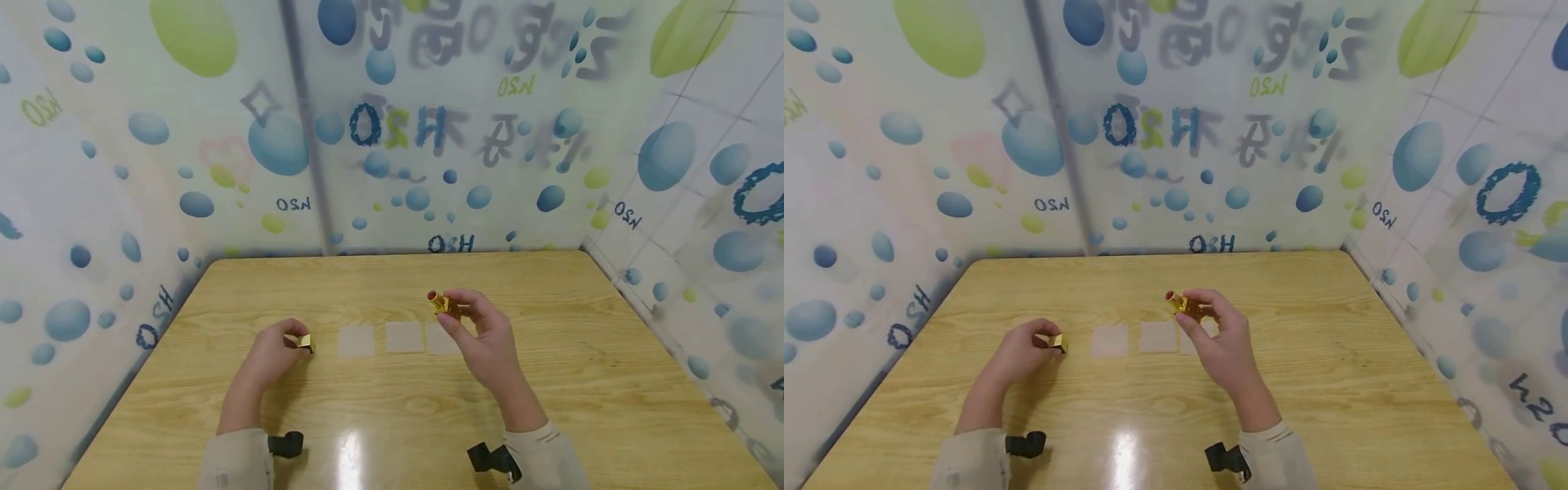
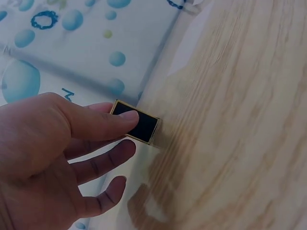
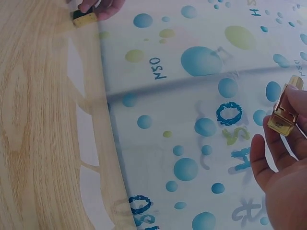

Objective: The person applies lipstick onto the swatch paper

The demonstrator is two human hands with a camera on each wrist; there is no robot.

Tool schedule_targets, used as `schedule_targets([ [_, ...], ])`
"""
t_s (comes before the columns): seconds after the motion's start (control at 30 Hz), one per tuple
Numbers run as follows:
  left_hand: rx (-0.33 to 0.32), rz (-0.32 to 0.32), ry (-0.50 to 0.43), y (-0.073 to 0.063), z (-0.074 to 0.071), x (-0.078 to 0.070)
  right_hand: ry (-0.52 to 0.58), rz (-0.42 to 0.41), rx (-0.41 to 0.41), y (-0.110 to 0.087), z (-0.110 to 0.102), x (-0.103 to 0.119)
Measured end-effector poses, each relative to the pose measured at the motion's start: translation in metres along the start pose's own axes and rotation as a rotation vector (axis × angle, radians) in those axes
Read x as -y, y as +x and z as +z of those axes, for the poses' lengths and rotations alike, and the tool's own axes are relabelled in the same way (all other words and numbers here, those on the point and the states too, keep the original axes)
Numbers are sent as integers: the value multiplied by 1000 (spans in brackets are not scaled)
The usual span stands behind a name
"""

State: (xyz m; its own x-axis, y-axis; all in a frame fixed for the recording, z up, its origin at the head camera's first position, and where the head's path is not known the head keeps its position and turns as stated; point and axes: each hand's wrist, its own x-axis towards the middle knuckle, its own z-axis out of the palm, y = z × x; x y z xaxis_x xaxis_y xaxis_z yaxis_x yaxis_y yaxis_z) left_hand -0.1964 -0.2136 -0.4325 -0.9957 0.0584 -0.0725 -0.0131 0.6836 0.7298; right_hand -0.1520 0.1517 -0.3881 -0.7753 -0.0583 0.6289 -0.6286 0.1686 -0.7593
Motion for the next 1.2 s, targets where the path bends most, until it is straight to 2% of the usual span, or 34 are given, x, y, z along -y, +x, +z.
schedule_targets([
  [0.13, 2, 19, 9, 2, -2, 0, 1, -17, 4, 0, 0, -1],
  [0.57, 7, 22, 39, 5, -3, 4, -12, -37, 8, 3, 0, 2],
  [1.2, 31, 30, 75, 0, -9, 5, -23, -45, 6, 0, -1, -2],
])
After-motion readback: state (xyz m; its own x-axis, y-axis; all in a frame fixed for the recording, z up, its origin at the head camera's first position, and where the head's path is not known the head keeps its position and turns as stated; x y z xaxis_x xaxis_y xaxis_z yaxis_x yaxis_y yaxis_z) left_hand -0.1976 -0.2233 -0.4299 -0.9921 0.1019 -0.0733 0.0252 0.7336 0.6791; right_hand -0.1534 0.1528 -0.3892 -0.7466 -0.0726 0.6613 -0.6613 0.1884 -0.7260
